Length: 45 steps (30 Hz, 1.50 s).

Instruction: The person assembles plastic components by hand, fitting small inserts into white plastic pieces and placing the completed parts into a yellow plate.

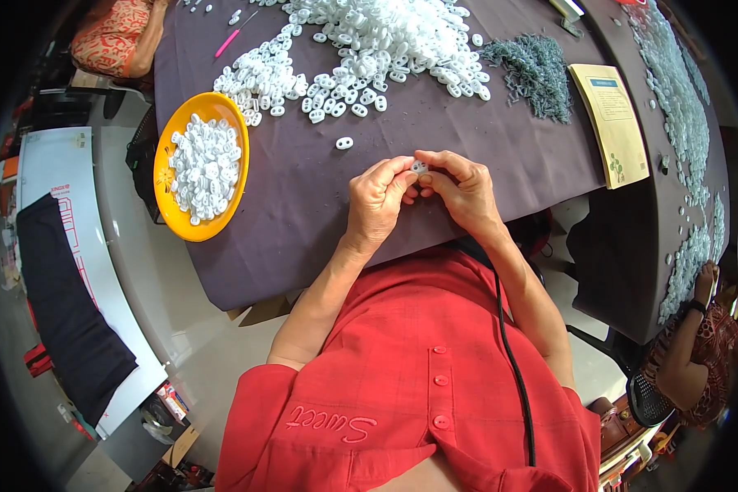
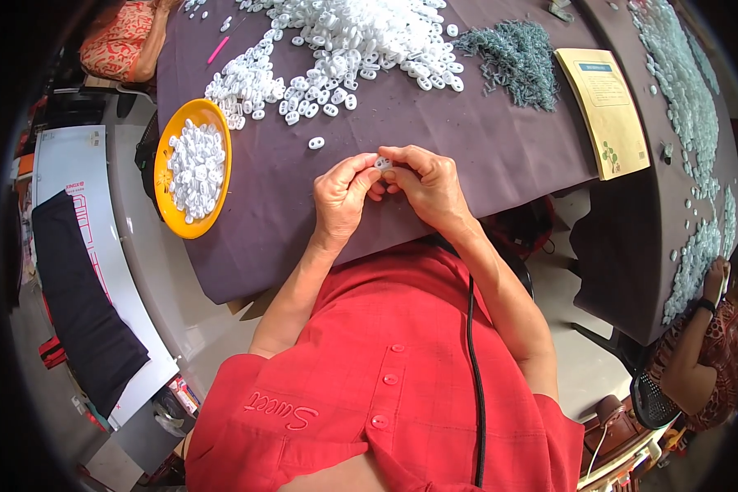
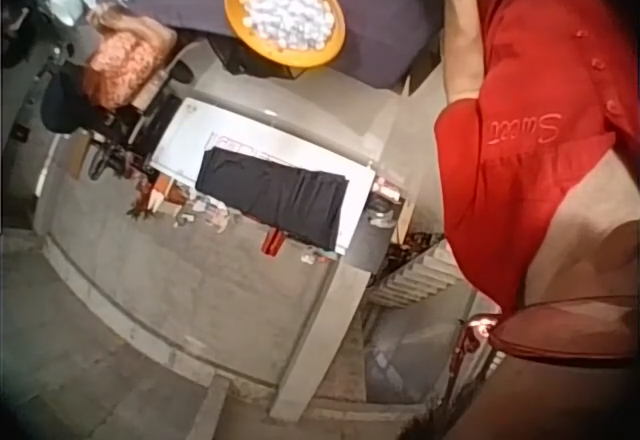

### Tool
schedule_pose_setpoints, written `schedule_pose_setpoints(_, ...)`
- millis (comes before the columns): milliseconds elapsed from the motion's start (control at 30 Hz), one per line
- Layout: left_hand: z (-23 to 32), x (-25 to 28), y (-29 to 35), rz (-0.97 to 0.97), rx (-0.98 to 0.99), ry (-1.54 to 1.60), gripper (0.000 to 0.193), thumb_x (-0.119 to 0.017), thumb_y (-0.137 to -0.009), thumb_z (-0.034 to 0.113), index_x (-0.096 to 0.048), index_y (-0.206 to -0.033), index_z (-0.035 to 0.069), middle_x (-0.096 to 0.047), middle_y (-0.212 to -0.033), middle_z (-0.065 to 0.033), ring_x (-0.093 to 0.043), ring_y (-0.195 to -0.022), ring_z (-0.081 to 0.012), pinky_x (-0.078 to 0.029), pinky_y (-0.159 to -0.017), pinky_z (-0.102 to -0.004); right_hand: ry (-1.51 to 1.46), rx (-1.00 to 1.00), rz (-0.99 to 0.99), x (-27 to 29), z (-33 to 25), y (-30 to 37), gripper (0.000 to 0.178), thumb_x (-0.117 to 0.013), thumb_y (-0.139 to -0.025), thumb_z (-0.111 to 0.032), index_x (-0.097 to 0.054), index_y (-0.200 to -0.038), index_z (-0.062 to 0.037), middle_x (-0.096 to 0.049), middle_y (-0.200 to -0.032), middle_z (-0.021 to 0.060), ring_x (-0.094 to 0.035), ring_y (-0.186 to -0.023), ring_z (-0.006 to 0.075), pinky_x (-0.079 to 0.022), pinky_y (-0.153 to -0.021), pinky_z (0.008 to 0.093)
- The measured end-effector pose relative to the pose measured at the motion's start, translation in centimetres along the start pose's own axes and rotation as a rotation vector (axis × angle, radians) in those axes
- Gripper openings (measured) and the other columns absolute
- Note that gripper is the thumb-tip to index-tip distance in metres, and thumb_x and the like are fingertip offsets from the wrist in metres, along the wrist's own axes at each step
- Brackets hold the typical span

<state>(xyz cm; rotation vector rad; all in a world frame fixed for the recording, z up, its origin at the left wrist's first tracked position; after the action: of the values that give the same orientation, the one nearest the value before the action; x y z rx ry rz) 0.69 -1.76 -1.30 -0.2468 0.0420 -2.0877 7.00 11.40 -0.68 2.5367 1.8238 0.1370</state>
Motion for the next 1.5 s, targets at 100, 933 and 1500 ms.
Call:
schedule_pose_setpoints(100,0.0,-0.1,0.0,0.001,0.016,0.021,0.013,-0.059,-0.083,-0.001,-0.062,-0.095,-0.004,-0.063,-0.077,-0.0066,-0.060,-0.058,-0.0099,-0.050,-0.050,-0.0219,-0.003,0.010,0.007,0.0,0.0,0.0,0.023,-0.055,-0.081,0.004,-0.062,-0.103,0.0018,-0.065,-0.083,0.0057,-0.060,-0.067,0.0086,-0.050,-0.061,0.0213)
schedule_pose_setpoints(933,-0.1,0.4,-0.2,-0.049,0.109,0.150,0.019,-0.051,-0.089,0.003,-0.061,-0.103,-0.005,-0.064,-0.081,-0.0092,-0.062,-0.063,-0.0116,-0.052,-0.055,-0.0228,0.009,-0.016,0.002,-0.1,-0.5,0.0,0.030,-0.055,-0.080,0.006,-0.061,-0.109,0.0002,-0.064,-0.086,0.0037,-0.058,-0.073,0.0068,-0.048,-0.070,0.0206)
schedule_pose_setpoints(1500,0.7,1.2,-0.5,0.109,0.396,0.287,0.013,-0.062,-0.082,0.004,-0.063,-0.094,-0.002,-0.065,-0.075,-0.0080,-0.060,-0.057,-0.0110,-0.051,-0.051,-0.0217,-0.022,0.054,-0.005,0.8,-0.3,0.2,0.022,-0.058,-0.081,0.001,-0.062,-0.103,-0.0010,-0.060,-0.083,0.0042,-0.057,-0.068,0.0090,-0.047,-0.062,0.0220)
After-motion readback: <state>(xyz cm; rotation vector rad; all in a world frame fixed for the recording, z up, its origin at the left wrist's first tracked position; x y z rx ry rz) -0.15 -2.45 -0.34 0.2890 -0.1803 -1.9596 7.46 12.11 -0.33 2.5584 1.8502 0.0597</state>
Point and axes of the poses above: each hand's wrist, its own y-axis away from the middle knuckle, its own x-axis out of the back of the hand, z = x × y, the point moved 2 cm from there along -y, towards the middle knuckle
